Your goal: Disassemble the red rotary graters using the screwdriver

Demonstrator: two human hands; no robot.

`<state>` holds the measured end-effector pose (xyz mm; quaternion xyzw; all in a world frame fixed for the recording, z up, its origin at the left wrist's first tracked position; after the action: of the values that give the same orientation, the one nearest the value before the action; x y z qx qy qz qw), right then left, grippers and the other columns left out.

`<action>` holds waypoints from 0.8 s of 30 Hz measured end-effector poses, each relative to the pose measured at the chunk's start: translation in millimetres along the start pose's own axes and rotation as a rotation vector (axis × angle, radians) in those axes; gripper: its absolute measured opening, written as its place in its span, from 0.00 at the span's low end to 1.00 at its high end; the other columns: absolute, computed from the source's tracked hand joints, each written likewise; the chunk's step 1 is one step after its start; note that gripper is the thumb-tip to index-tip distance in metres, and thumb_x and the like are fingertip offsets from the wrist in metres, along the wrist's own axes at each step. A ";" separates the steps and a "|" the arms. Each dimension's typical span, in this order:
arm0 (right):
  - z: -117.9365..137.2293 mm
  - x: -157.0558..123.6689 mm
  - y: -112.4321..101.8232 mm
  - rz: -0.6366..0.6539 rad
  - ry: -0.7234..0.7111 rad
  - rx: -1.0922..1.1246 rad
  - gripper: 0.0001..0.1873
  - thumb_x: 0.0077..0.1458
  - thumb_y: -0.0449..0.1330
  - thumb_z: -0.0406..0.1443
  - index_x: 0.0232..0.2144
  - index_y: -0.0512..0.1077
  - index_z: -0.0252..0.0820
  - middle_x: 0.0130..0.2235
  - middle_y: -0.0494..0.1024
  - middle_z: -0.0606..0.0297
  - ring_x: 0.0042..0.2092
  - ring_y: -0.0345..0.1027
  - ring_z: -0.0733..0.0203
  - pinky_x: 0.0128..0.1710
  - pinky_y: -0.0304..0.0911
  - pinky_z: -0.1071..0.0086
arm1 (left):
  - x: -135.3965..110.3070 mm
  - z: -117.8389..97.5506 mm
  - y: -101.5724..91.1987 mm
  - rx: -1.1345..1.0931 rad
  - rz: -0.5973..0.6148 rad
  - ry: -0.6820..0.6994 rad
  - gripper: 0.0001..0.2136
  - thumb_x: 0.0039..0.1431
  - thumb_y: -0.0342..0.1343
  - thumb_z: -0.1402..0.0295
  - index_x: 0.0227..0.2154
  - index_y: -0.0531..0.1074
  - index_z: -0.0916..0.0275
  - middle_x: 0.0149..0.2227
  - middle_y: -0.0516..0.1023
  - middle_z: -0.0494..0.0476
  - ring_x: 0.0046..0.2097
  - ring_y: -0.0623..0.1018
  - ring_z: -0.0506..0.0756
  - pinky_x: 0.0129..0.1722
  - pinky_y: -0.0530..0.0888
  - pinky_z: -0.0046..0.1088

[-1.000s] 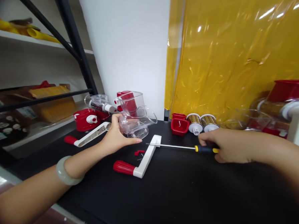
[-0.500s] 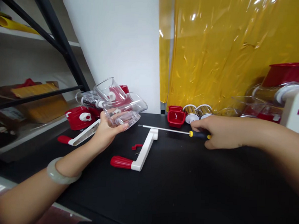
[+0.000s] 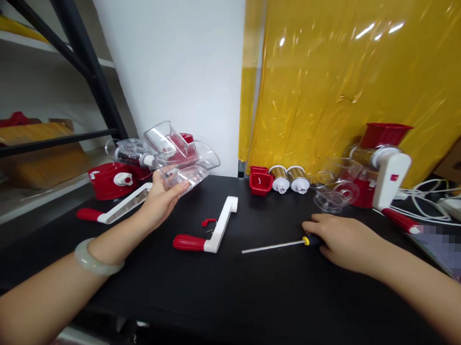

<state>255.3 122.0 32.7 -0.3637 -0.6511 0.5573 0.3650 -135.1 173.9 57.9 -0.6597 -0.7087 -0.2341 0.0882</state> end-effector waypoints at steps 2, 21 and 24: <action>-1.2 -2.6 -1.8 0.044 -0.010 0.000 0.18 0.43 0.56 0.25 0.37 0.72 0.48 0.42 0.75 0.60 0.42 0.74 0.51 0.38 0.66 0.61 | 2.4 2.2 -2.7 -0.001 0.004 0.020 0.31 0.44 0.71 0.64 0.46 0.56 0.56 0.56 0.71 0.60 0.59 0.73 0.60 0.62 0.65 0.49; 165.2 94.5 -49.6 -0.281 -0.780 -0.275 0.10 0.65 0.51 0.29 0.40 0.72 0.42 0.42 0.76 0.57 0.45 0.66 0.55 0.39 0.59 0.63 | 6.8 -55.2 -30.3 0.179 -0.330 0.471 0.40 0.43 0.72 0.59 0.49 0.48 0.55 0.62 0.59 0.68 0.63 0.67 0.61 0.66 0.60 0.47; 173.6 99.3 -40.8 -0.280 -0.849 -0.341 0.10 0.67 0.51 0.31 0.36 0.71 0.42 0.37 0.75 0.62 0.41 0.65 0.57 0.37 0.56 0.64 | 7.3 -58.0 -30.7 0.190 -0.318 0.496 0.38 0.44 0.71 0.59 0.49 0.48 0.54 0.61 0.60 0.68 0.63 0.68 0.61 0.65 0.61 0.48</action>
<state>53.1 124.9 60.6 -0.0675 -0.8676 0.4873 0.0730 -176.5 153.8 105.1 -0.4522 -0.7784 -0.3317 0.2821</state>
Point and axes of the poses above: each hand's wrist, its own x-axis towards the middle knuckle, its own y-axis out of the palm, z = x × y, the point moved 4 cm from there along x, towards the middle knuckle
